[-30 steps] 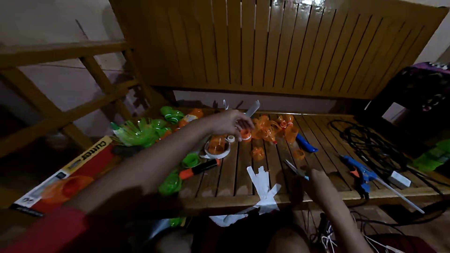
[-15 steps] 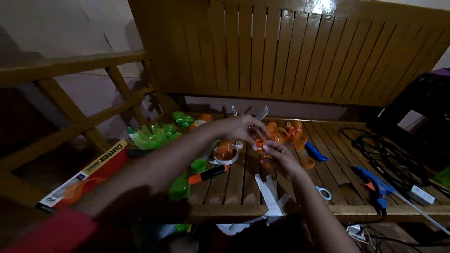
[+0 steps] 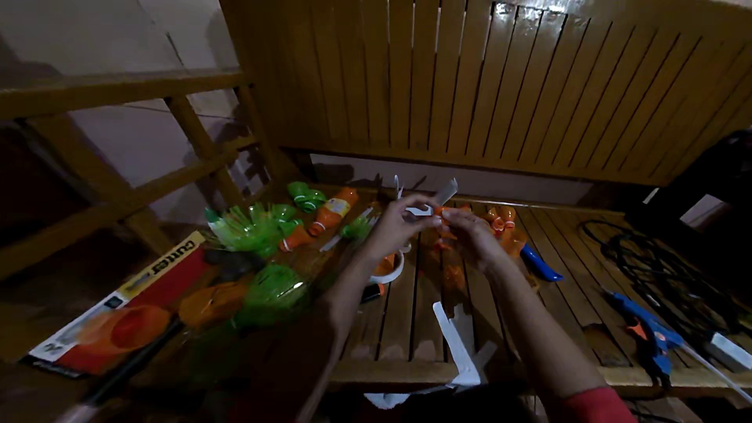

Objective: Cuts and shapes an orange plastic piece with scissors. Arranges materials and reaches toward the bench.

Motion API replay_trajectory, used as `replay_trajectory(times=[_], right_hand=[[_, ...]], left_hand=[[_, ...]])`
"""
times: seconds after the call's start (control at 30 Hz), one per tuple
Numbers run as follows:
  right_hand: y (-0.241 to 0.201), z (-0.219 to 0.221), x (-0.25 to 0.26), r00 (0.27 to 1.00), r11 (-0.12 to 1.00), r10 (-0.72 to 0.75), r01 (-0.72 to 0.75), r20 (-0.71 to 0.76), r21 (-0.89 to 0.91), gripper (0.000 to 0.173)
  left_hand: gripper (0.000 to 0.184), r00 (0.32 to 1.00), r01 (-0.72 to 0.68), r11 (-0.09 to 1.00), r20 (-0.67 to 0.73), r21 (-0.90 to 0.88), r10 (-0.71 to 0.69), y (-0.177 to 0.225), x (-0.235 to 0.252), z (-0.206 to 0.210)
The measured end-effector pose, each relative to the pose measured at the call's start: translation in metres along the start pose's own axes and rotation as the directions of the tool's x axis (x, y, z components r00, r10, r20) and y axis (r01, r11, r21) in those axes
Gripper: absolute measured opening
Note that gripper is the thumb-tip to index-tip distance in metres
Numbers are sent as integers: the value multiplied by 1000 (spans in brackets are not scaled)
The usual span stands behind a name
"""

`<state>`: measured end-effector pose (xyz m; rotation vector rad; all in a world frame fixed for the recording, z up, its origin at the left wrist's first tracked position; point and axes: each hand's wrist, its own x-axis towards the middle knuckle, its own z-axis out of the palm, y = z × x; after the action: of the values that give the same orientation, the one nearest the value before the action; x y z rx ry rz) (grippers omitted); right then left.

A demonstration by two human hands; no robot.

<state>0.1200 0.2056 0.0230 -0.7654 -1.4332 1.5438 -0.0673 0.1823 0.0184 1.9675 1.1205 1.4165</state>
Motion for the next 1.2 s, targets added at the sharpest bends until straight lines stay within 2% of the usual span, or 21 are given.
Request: replay_trajectory(times=[0.13, 0.33, 0.53, 0.67, 0.73, 0.83, 0.9, 0.97, 1.1, 1.2], right_hand=[[-2, -8, 11, 997, 995, 20, -13, 73, -103, 21], [-16, -12, 27, 976, 929, 98, -19, 196, -370, 21], [-4, -19, 17, 969, 897, 91, 21, 230, -441, 26], [5, -24, -2, 994, 888, 25, 28, 110, -460, 25], [8, -29, -13, 999, 873, -6, 29, 48, -487, 24], [14, -29, -28, 996, 862, -87, 59, -32, -504, 21], [22, -27, -36, 990, 853, -134, 97, -35, -514, 20], [27, -26, -40, 987, 834, -163, 139, 2, -534, 18], [27, -27, -44, 984, 798, -174, 154, 22, -583, 21], [25, -25, -46, 985, 779, -169, 150, 28, -609, 22]], left_hand=[[25, 999, -47, 997, -14, 67, 48, -16, 1, 10], [23, 994, -53, 997, -88, 53, 58, -34, -14, 26], [35, 992, 27, 999, 123, 29, -31, -38, -23, 17], [34, 984, 81, 996, 155, 21, -83, -38, -25, 14], [34, 987, 121, 992, 100, 27, -123, -36, -28, 13], [34, 974, 205, 978, -103, 44, -199, -30, -30, 11], [32, 955, 178, 984, -247, 23, -167, -31, -33, 8], [28, 916, 118, 988, -374, -101, -148, -37, -31, 6], [30, 844, 113, 899, -437, -423, -312, -42, -26, 3], [34, 819, 138, 867, -437, -478, -371, -40, -25, 4]])
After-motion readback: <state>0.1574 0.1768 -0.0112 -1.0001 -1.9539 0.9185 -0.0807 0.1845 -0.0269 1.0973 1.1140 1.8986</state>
